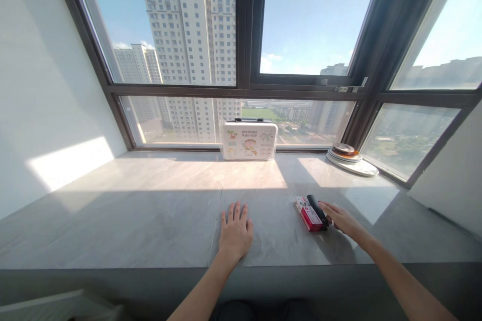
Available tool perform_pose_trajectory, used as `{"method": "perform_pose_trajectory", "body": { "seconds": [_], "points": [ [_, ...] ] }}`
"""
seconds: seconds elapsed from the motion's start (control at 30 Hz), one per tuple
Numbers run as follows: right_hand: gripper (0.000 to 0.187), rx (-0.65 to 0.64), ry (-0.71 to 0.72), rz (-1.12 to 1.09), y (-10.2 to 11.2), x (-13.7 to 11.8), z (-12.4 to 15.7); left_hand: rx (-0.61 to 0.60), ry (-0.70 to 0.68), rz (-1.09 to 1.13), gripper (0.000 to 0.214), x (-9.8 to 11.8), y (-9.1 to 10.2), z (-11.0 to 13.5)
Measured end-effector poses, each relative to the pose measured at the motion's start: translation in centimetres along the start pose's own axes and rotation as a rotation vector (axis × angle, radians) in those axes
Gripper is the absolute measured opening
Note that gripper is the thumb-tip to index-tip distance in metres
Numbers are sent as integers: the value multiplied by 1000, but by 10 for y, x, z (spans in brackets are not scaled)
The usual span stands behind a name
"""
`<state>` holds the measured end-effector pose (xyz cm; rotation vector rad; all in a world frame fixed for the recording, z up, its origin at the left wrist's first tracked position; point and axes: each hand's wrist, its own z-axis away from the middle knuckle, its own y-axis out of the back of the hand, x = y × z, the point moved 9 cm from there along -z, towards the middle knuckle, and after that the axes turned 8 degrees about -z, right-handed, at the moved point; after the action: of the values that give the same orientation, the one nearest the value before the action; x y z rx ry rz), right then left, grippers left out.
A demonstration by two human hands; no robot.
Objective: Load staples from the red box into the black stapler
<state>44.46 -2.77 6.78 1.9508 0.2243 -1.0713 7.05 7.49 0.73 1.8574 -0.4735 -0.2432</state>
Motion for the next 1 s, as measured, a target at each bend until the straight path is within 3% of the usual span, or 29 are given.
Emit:
{"method": "perform_pose_trajectory", "body": {
  "seconds": [0.1, 0.17, 0.3, 0.43, 0.6, 0.7, 1.0],
  "points": [
    [51, -326, -44, -134, -41, -3, 12, 5, -5, 1, 56, 0, 1, 1],
    [54, -419, -60, -179, -61, -13, 23, 6, -13, 13, 56, 0, 1, 1],
    [54, -392, -10, -183, -91, -47, 45, -11, -5, 78, 60, -5, 2, 0],
    [53, -390, 63, -179, -139, -91, 68, -24, 49, 204, 58, -13, 8, -1],
    [52, -371, 123, -128, -190, -131, 84, 76, 91, 272, 62, -18, 27, 0],
    [55, -321, 125, -77, -191, -132, 87, 138, 134, 272, 56, -20, 36, 1],
    [53, -217, 139, -55, -143, -99, 95, 190, 311, 390, 34, -45, 35, 6]
  ]
}}
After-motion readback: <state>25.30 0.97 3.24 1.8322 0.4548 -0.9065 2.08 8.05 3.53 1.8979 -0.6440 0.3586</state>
